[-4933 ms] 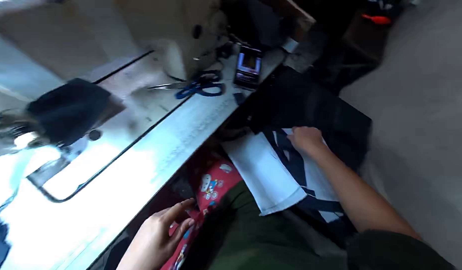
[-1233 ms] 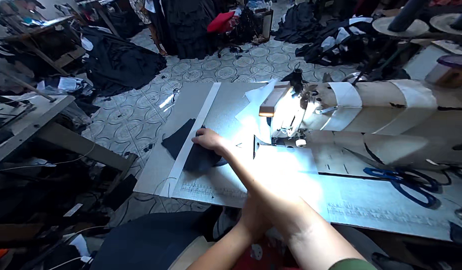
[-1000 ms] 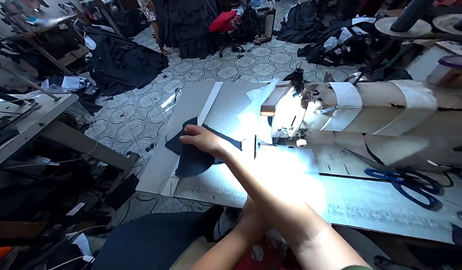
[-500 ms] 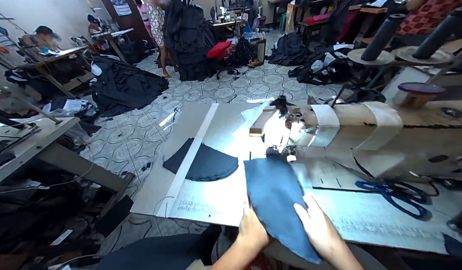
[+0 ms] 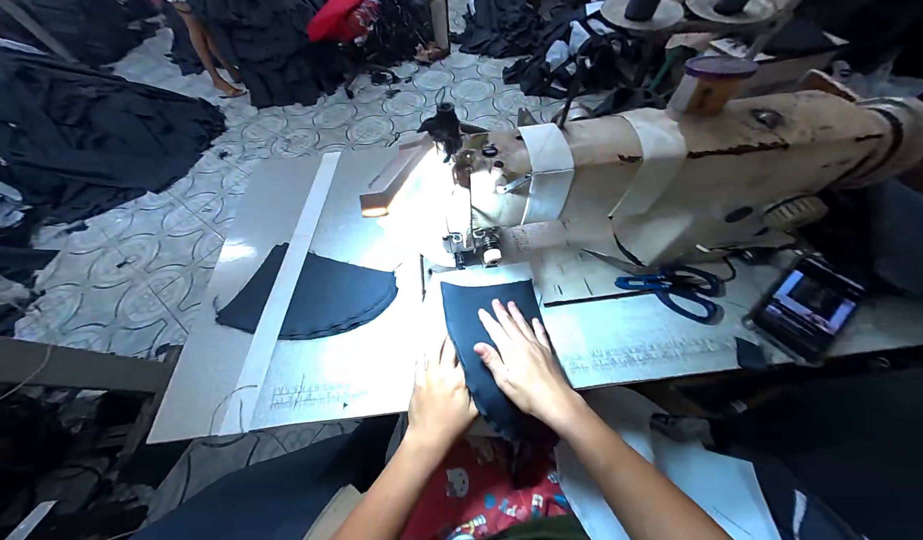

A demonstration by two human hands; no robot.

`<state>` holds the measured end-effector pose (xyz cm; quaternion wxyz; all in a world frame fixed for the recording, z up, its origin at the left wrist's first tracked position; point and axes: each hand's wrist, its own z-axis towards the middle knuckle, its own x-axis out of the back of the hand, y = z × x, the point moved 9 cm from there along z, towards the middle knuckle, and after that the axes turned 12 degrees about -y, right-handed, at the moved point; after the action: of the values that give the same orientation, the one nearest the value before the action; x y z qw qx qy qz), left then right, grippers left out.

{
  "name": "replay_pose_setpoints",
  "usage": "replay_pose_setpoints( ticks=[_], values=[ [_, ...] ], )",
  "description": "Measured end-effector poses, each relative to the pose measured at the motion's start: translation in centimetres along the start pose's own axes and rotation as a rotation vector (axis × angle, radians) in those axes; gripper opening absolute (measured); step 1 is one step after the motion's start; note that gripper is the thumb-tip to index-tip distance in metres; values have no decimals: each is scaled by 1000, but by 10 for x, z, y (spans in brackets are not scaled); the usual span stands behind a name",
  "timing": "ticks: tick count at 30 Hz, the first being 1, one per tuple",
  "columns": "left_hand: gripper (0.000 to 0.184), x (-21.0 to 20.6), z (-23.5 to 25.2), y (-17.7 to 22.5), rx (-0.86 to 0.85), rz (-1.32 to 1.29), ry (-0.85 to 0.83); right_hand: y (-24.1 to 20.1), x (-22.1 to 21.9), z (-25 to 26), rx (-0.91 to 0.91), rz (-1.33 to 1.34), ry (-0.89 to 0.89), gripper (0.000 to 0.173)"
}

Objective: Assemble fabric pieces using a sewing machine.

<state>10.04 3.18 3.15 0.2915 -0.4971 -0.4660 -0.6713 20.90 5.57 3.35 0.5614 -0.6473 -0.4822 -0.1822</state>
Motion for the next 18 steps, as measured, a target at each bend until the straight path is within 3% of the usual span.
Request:
replay_pose_setpoints(
  ticks=[5,18],
  values=[
    [45,-3,1,0,-11,19,0,8,1,12,-44,-17,110,66],
    [44,-1,1,2,-29,40,14,11,7,27,-13,-51,82,66]
  ],
)
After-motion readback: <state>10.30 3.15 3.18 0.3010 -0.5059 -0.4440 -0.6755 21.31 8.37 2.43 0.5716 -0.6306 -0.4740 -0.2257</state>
